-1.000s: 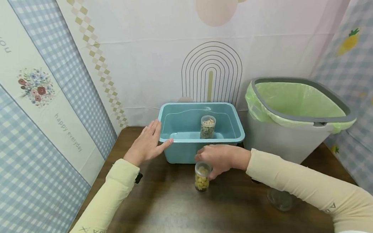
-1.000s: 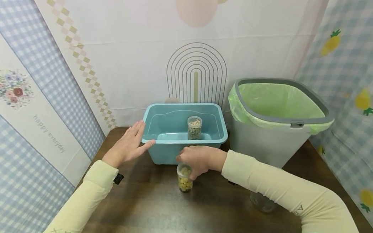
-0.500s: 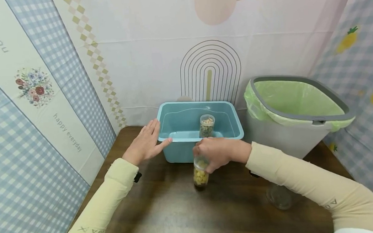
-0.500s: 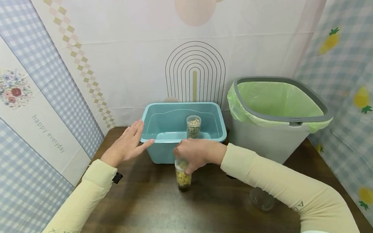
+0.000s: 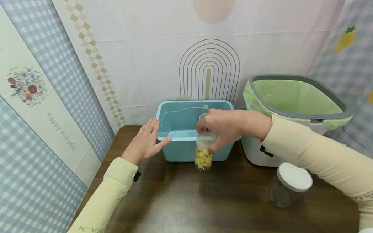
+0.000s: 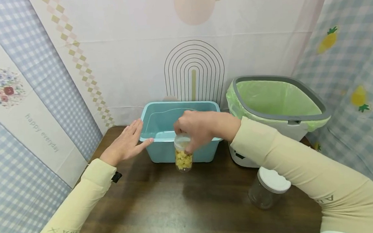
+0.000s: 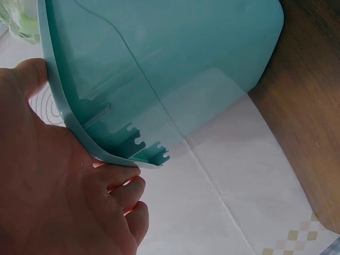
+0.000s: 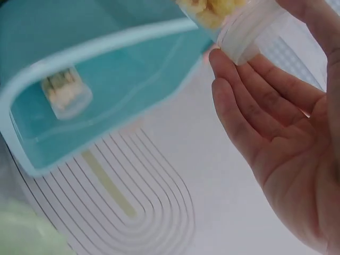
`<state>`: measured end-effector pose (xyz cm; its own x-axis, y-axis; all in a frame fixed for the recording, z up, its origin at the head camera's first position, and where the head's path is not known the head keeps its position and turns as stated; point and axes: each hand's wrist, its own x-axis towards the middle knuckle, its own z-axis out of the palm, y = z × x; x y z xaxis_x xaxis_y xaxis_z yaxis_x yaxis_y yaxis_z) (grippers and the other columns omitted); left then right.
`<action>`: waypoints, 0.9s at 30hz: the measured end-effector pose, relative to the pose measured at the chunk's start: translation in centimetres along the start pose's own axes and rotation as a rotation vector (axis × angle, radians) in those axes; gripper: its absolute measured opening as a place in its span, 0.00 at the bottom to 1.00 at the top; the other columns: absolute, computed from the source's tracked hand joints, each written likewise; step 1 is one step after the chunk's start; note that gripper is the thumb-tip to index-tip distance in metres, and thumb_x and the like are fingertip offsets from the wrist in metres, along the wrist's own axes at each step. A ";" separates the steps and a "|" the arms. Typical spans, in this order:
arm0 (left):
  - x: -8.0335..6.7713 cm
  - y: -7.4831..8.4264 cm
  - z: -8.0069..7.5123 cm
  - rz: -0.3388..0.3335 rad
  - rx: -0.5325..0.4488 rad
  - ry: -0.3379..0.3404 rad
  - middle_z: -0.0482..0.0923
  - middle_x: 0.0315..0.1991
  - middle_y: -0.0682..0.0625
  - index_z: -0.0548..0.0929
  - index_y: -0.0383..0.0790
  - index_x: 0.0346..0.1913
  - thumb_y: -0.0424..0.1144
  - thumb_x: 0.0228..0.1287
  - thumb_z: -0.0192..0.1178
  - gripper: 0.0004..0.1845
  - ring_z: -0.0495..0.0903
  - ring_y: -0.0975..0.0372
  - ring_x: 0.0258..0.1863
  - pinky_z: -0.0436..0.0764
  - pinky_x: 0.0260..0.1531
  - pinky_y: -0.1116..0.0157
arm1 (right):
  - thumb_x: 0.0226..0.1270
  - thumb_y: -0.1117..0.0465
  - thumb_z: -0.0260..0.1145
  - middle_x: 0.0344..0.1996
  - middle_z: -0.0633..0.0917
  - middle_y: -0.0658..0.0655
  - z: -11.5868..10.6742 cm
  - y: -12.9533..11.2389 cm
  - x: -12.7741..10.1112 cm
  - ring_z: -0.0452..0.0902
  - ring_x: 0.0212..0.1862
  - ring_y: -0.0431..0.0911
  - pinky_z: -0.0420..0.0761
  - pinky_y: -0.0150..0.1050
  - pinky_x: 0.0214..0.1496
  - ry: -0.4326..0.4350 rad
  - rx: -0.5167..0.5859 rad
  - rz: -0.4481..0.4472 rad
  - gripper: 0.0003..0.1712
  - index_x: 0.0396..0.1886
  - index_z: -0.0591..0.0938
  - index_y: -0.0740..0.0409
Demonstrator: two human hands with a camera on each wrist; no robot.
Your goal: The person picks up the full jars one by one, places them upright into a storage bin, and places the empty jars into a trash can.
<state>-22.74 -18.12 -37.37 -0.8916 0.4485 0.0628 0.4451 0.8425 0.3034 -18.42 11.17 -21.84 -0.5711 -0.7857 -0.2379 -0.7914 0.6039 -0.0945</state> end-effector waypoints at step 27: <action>-0.3 -0.3 0.2 0.002 0.011 -0.001 0.41 0.86 0.32 0.45 0.26 0.84 0.67 0.80 0.46 0.53 0.42 0.41 0.87 0.48 0.85 0.43 | 0.60 0.50 0.82 0.48 0.90 0.57 -7.5 2.5 1.8 0.85 0.52 0.50 0.87 0.45 0.58 0.088 0.005 0.210 0.26 0.53 0.86 0.59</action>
<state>-22.57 -18.47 -37.66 -0.8908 0.4502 0.0625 0.4476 0.8449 0.2929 -23.08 10.22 -15.28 -0.7402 -0.6512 -0.1674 -0.6521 0.7559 -0.0571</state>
